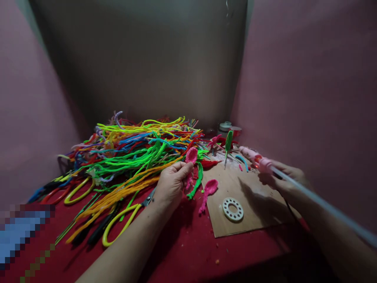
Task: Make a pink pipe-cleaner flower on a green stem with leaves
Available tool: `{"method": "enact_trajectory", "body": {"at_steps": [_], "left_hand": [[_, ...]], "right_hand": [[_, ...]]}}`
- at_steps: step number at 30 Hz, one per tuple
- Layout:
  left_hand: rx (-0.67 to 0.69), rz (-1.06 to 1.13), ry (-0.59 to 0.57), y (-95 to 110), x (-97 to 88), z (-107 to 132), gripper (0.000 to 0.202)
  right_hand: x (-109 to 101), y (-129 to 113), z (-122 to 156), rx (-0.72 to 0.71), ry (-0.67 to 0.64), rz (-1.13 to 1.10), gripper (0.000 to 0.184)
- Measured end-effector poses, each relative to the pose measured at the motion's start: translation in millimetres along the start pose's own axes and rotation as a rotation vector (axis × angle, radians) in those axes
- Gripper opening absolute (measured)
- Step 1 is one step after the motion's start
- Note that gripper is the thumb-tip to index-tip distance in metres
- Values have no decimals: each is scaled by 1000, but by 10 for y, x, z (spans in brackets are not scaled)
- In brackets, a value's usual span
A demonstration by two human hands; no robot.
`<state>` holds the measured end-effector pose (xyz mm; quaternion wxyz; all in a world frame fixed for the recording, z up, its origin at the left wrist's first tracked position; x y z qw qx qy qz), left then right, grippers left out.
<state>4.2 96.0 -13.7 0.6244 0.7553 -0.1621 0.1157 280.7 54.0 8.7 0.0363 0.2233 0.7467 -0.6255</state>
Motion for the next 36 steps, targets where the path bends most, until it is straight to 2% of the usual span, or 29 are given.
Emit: {"method": "enact_trajectory", "body": {"at_steps": [4, 7, 11, 18, 20, 22, 24, 26, 29, 33, 36], "left_hand": [[3, 28, 6, 23, 8, -4, 35], [12, 41, 25, 30, -17, -28, 35], [5, 40, 31, 17, -42, -46, 34], [25, 46, 15, 22, -40, -57, 35], [30, 54, 24, 31, -41, -60, 35], [29, 57, 26, 37, -35, -59, 36], [30, 61, 24, 39, -28, -56, 36], [40, 62, 18, 43, -24, -56, 36], [68, 47, -6, 51, -30, -68, 36], [115, 19, -50, 62, -51, -102, 33], [119, 4, -48, 46, -75, -113, 33]], "right_hand": [[-84, 158, 126, -252, 56, 556, 40], [-62, 350, 163, -257, 53, 899, 48], [-47, 422, 182, -260, 78, 1069, 48], [-37, 420, 193, -264, 58, 1180, 38], [-11, 290, 233, -290, 72, 1191, 36], [77, 64, 287, -341, 71, 1098, 35], [255, -177, 323, -375, 2, 921, 33], [523, -372, 328, -376, -132, 748, 29], [904, -537, 254, -341, -214, 697, 31], [1255, -506, 119, -296, -302, 691, 34], [1338, -339, 29, -186, -317, 704, 21]]}}
Point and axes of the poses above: each hand's wrist, its own z-axis away from the middle knuckle, its own x-axis out of the palm, y = z × x, the point moved 8 cm from there along -z, towards the middle knuckle, and after that the axes turned 12 degrees about x, right-handed, at the moved point
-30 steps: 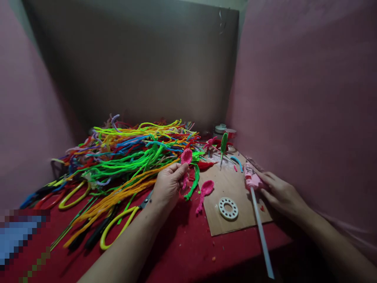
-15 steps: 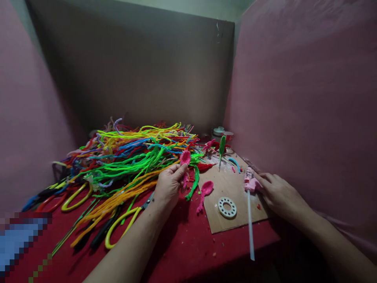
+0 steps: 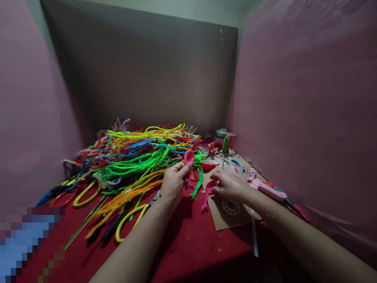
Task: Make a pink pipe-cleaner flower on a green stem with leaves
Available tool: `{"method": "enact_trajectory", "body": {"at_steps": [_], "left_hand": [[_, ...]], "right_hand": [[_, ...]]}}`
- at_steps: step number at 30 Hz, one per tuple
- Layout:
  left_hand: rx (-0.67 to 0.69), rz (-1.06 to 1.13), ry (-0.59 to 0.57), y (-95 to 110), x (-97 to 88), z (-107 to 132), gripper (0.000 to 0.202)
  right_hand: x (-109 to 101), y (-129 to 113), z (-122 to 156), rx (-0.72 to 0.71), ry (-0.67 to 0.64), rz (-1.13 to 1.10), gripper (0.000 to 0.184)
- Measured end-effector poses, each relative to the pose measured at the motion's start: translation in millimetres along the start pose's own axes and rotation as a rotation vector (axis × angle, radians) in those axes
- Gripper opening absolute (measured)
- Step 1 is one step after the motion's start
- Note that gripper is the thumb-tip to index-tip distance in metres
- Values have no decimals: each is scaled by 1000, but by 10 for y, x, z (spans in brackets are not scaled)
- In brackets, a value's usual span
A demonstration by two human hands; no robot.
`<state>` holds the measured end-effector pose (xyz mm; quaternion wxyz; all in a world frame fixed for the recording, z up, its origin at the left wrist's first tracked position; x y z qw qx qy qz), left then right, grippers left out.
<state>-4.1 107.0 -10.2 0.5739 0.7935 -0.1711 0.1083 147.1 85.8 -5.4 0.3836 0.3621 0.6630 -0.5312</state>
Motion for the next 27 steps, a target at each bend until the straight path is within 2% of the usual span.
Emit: {"method": "enact_trajectory", "body": {"at_steps": [3, 6, 8, 12, 18, 22, 27], "left_hand": [[-8, -30, -6, -13, 9, 11, 34], [10, -86, -32, 5, 34, 23, 34], [6, -109, -48, -3, 43, 35, 33], [-42, -120, -84, -88, 59, 72, 30], [-125, -151, -41, -189, 62, 136, 32], [-169, -174, -12, -198, 51, 155, 32], [-158, -152, -3, -195, 39, 156, 28]], "right_hand": [[32, 55, -24, 37, 13, -52, 5], [-29, 62, -35, 74, 37, -145, 11], [-64, 65, -51, 129, -2, -322, 12], [-116, 26, -72, 214, -74, -819, 11], [-133, -31, -101, 205, -11, -1063, 11], [23, -37, -127, 238, -151, -1254, 6], [143, -86, -127, 244, -331, -1484, 13]]}}
Point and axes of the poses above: each hand's wrist, its own z-axis away from the middle knuckle, its own x-axis out of the palm, y = z × x, the point moved 8 cm from there along -z, towards the middle knuckle, and after that the axes turned 12 degrees about x, right-handed, at the moved point
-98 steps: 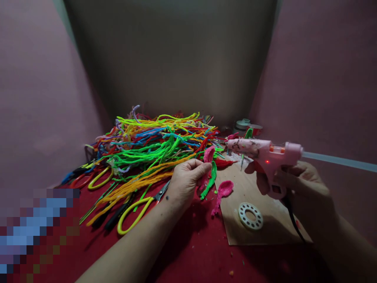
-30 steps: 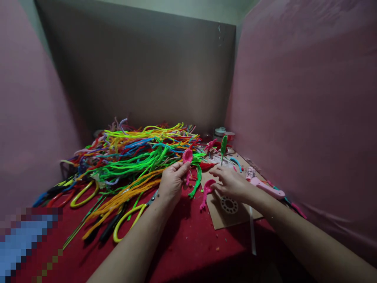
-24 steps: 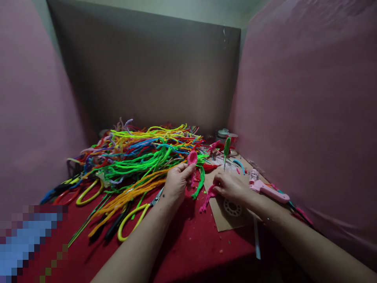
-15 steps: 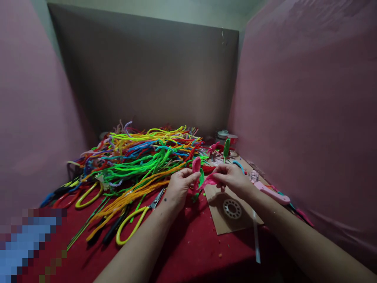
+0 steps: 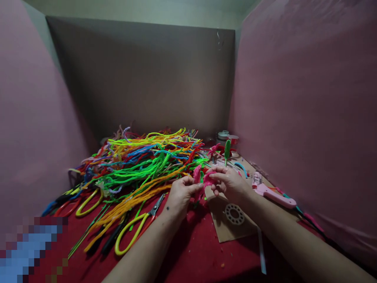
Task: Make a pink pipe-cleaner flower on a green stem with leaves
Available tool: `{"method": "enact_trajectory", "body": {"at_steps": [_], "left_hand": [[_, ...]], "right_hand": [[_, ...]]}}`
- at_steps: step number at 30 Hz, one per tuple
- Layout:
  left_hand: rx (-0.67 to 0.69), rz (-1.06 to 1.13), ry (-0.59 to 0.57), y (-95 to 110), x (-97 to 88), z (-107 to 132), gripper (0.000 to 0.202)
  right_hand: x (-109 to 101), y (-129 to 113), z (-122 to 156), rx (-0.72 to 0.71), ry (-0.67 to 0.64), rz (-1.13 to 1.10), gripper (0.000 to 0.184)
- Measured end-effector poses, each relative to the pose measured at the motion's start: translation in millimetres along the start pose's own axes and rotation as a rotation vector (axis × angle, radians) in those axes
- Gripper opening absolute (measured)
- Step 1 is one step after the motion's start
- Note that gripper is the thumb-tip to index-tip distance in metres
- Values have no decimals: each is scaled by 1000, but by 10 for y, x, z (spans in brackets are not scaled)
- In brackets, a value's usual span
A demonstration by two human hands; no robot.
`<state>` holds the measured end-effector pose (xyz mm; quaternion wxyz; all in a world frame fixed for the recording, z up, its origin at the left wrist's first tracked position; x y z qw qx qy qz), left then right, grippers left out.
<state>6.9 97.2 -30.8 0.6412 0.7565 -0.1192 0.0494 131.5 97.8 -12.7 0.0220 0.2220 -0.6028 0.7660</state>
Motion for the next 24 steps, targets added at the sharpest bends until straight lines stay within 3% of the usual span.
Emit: {"method": "enact_trajectory", "body": {"at_steps": [7, 12, 15, 21, 24], "left_hand": [[-78, 145, -17, -109, 53, 31, 26], [-116, 247, -66, -82, 145, 47, 25], [-93, 264, -61, -31, 165, 49, 21], [-72, 310, -68, 5, 214, 67, 21], [-56, 325, -32, 8, 192, 60, 23]], "right_hand": [[28, 21, -25, -13, -108, -52, 12], [74, -8, 8, -60, -200, -81, 32], [114, -38, 44, -121, -231, -77, 35], [81, -2, 59, -206, -166, 54, 35], [-10, -91, 110, -312, 7, 277, 36]]}}
Point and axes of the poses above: each hand's wrist, its own z-axis away from the middle knuckle, its own x-axis out of the palm, y = z × x, the point moved 8 cm from there along -z, towards the middle knuckle, and after that the axes turned 12 degrees about x, right-handed, at the moved point
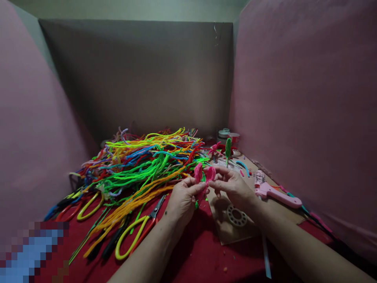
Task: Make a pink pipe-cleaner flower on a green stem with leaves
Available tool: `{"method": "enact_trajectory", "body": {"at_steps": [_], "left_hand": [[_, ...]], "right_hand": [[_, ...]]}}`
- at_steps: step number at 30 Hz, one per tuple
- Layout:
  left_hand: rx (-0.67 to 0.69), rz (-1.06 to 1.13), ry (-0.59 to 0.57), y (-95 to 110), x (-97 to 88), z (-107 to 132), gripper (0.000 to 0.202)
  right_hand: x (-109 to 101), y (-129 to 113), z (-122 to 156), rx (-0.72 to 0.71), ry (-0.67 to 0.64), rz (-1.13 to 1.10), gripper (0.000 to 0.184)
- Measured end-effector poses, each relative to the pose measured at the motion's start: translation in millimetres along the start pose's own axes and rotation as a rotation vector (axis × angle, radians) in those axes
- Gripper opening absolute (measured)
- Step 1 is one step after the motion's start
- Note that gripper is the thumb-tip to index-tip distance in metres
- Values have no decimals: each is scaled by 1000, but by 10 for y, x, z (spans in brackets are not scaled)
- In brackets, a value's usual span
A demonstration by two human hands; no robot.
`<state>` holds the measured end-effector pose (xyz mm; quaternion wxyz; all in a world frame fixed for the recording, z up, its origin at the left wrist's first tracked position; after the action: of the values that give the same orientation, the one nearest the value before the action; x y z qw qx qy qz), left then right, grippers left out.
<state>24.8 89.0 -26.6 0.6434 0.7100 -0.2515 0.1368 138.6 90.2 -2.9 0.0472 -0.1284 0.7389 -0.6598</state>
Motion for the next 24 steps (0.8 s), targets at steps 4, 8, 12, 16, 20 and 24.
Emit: {"method": "enact_trajectory", "body": {"at_steps": [4, 8, 12, 16, 20, 24], "left_hand": [[39, 9, 71, 19, -60, -15, 30], [110, 10, 81, 66, -74, -32, 27], [148, -16, 46, 88, -60, -38, 25], [152, -69, 43, 92, -56, -21, 24], [182, -161, 40, 127, -52, -4, 21], [237, -276, 25, 194, -29, 21, 20]], "right_hand": [[-136, -311, 132, -283, 273, 344, 43], [-79, -284, 118, -271, 174, 266, 33], [-21, -152, 60, -199, 65, 100, 32], [-19, -128, 59, -194, 69, 70, 25], [-28, -159, 89, -186, 110, 108, 21], [-8, -233, 140, -226, 157, 184, 23]]}}
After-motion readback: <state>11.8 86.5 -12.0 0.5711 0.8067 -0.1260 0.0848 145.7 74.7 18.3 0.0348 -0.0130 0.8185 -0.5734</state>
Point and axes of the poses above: each hand's wrist, its own z-axis away from the middle knuckle, its own x-axis out of the palm, y = z × x, the point moved 8 cm from there along -z, towards the middle knuckle, and after that the axes turned 12 degrees about x, right-handed, at the moved point
